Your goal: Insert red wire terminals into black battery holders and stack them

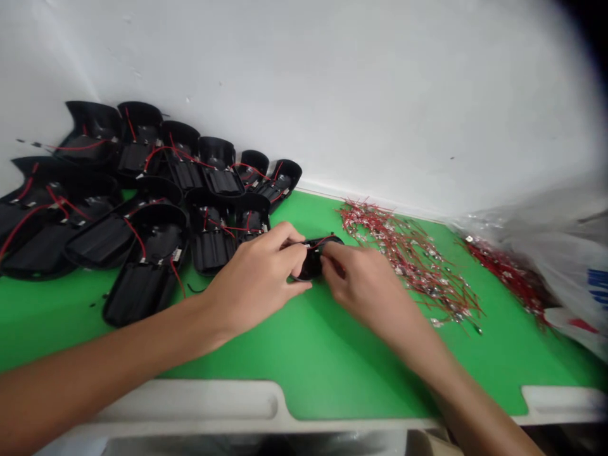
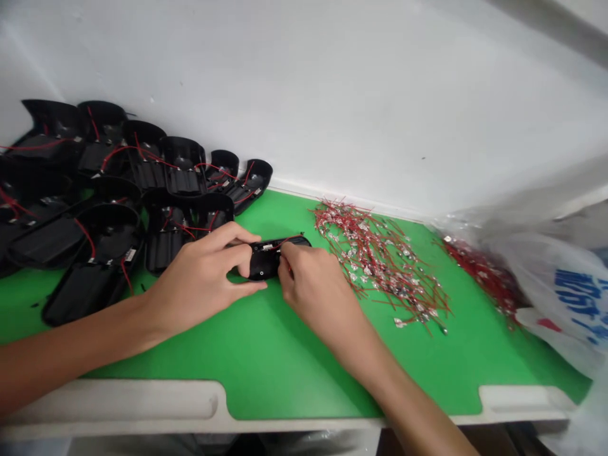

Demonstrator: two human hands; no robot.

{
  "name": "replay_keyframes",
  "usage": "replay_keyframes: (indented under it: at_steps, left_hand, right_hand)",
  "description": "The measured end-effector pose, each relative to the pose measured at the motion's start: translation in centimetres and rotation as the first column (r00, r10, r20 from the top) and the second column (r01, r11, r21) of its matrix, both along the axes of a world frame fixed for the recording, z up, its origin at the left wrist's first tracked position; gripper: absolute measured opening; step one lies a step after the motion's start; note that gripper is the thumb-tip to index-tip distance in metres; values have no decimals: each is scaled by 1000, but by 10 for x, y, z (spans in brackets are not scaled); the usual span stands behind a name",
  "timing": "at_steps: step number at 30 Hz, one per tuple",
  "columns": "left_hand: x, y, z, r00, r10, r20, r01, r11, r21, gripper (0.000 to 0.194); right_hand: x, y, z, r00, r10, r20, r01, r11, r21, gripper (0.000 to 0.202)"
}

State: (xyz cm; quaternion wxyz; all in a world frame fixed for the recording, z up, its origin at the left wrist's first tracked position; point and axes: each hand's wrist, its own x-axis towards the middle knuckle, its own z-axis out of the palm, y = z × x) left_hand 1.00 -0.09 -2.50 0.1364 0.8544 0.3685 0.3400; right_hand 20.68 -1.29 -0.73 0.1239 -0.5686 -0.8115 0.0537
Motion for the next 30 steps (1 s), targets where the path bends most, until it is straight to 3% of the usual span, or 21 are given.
replay_keyframes:
  at_steps: [8, 15, 20, 30]
  left_hand:
    - [1, 4, -1, 1000, 6, 5, -6, 1000, 19, 32]
    - [4, 7, 1, 998, 51, 32, -50, 999, -10, 35]
    - [7, 4, 2, 996, 81, 33, -79, 996, -40, 35]
    - [8, 2, -2, 996, 52, 77, -56, 998, 41, 34]
  right_hand:
    - [2, 6, 7, 1000, -11, 19, 12, 998, -68, 22]
    - [1, 3, 0, 995, 19, 96, -21, 999, 27, 19]
    - [-3, 2, 0, 986, 16, 164, -19, 1000, 13, 19]
    - [-14, -9, 7, 954, -28, 297, 9, 998, 64, 21]
